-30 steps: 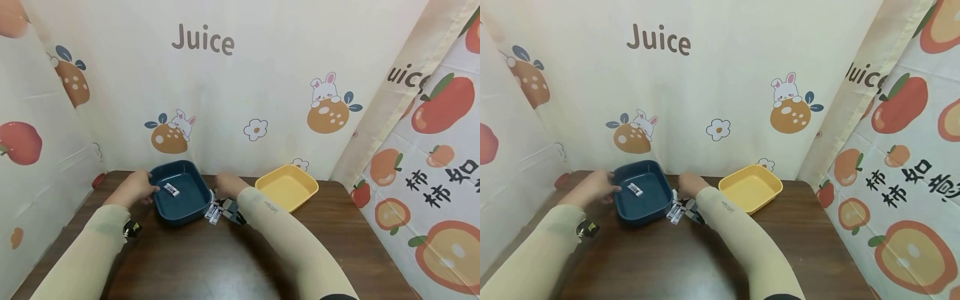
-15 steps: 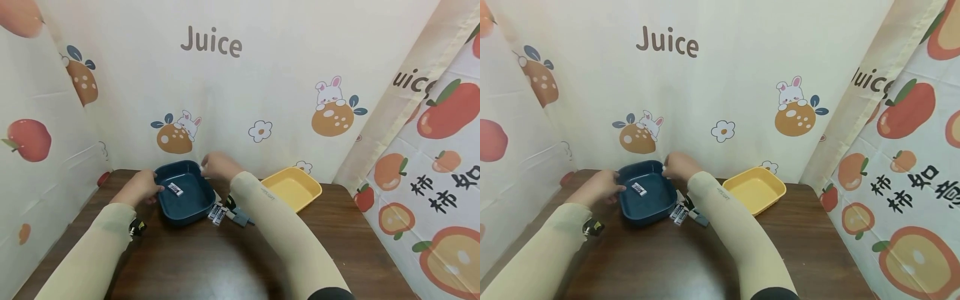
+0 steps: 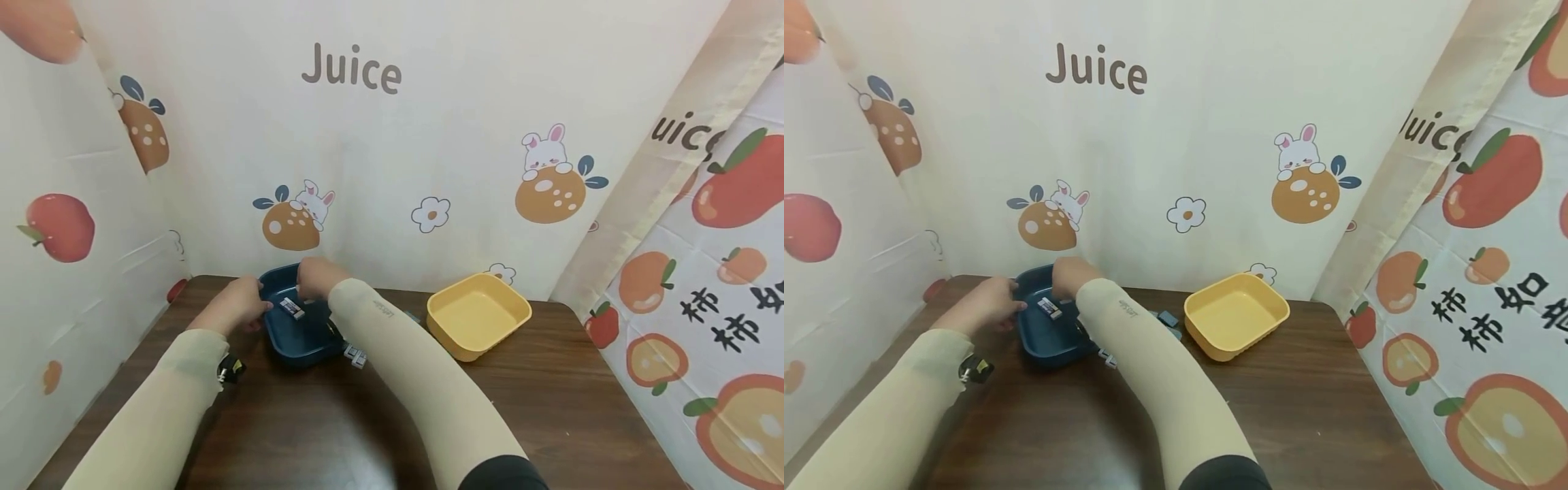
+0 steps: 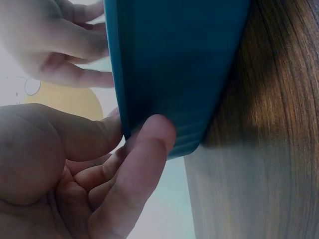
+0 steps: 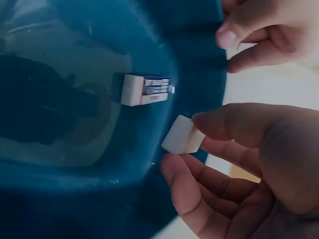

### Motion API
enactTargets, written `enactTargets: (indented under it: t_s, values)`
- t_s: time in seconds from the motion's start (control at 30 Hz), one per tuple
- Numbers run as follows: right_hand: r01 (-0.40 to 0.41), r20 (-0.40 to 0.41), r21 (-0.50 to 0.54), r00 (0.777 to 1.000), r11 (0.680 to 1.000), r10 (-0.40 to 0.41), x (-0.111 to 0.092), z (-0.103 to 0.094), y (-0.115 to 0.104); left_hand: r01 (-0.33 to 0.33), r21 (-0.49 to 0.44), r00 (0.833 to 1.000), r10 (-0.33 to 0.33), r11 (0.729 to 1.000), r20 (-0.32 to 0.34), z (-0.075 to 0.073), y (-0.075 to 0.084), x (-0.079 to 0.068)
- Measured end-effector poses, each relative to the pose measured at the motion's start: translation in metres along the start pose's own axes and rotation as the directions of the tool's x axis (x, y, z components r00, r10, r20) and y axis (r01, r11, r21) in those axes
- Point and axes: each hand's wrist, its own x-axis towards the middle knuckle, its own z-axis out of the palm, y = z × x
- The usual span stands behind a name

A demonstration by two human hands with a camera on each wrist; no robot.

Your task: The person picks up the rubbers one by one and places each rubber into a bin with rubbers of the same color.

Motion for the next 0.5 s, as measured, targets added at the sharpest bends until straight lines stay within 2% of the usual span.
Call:
enactTargets:
  t_s: [0.17, 0.33, 0.5]
  values:
    - [-0.063, -0.005, -0.091, 0.998, 0.994, 0.063, 0.012, 0.009, -0.008, -0.007, 0.016, 1.0, 0.007, 1.0, 0.006, 0.0, 0.0, 0.005]
    - [-0.064, -0.012, -0.109, 0.998, 0.992, 0.063, 0.017, 0.018, -0.007, -0.023, 0.024, 1.0, 0.023, 0.999, 0.003, -0.002, 0.0, 0.004]
    - [-0.051, 0.01, -0.146, 0.999, 0.988, 0.053, 0.026, 0.025, -0.005, -0.011, 0.01, 1.0, 0.011, 1.0, 0.007, -0.003, -0.001, 0.002]
